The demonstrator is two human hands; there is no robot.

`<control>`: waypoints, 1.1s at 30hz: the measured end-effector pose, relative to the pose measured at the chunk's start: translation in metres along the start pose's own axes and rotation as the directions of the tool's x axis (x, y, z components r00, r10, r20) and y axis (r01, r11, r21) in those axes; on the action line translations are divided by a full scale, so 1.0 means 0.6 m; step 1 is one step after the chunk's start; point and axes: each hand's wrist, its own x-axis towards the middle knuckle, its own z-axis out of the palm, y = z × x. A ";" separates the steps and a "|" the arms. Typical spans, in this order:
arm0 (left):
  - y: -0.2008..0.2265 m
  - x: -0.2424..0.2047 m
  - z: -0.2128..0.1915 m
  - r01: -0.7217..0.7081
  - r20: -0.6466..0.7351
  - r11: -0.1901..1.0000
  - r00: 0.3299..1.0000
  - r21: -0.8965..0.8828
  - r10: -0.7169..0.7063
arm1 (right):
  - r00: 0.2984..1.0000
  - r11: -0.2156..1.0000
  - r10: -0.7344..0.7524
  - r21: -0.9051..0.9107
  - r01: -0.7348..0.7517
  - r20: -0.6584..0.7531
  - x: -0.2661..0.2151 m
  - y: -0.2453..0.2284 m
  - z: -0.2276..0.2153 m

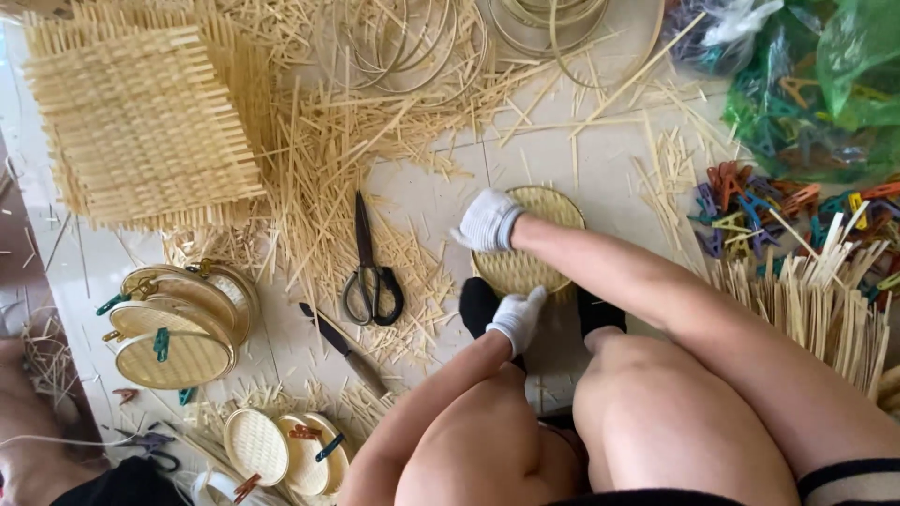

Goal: Assembling and weaving bamboo strips onto circular frames to create fans.

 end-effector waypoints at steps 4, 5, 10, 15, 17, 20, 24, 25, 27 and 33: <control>-0.026 0.065 -0.047 -0.210 -0.176 0.966 0.956 0.150 0.235 | 0.983 0.982 0.168 0.074 -0.173 0.078 -0.022 0.031 -0.067; -0.010 0.064 -0.058 -0.315 -0.209 0.901 0.899 0.299 0.384 | 0.958 0.950 0.277 0.129 -0.285 0.072 -0.021 0.044 -0.069; 0.114 0.004 -0.050 -0.320 -0.286 0.628 0.683 0.709 0.672 | 0.795 0.771 0.604 0.292 -0.566 -0.053 -0.038 0.110 -0.036; 0.213 0.017 -0.064 -0.303 -0.237 0.439 0.524 0.846 0.818 | 0.604 0.463 0.797 0.646 -0.606 -0.004 -0.057 0.202 0.113; 0.219 0.015 -0.071 -0.224 -0.226 0.344 0.425 0.912 0.876 | 0.583 0.325 0.807 0.754 -0.571 0.093 -0.097 0.205 0.209; 0.238 -0.005 -0.072 -0.138 -0.078 0.135 0.361 0.981 0.929 | 0.652 0.258 0.730 0.799 -0.543 0.208 -0.194 0.193 0.289; 0.243 -0.033 -0.055 -0.219 0.081 0.037 0.507 0.975 0.858 | 0.742 0.408 0.623 0.707 -0.578 0.246 -0.285 0.180 0.233; 0.247 -0.031 -0.054 -0.218 0.083 0.035 0.508 0.975 0.857 | 0.742 0.406 0.624 0.708 -0.577 0.247 -0.282 0.170 0.182; 0.246 -0.036 -0.056 -0.227 0.077 0.050 0.518 0.973 0.852 | 0.725 0.527 0.688 0.698 -0.485 -0.016 -0.278 0.141 0.085; 0.281 -0.082 -0.019 -0.347 -0.024 0.096 0.205 0.933 0.979 | 0.738 0.858 0.409 0.501 -0.110 -0.537 -0.167 0.109 0.100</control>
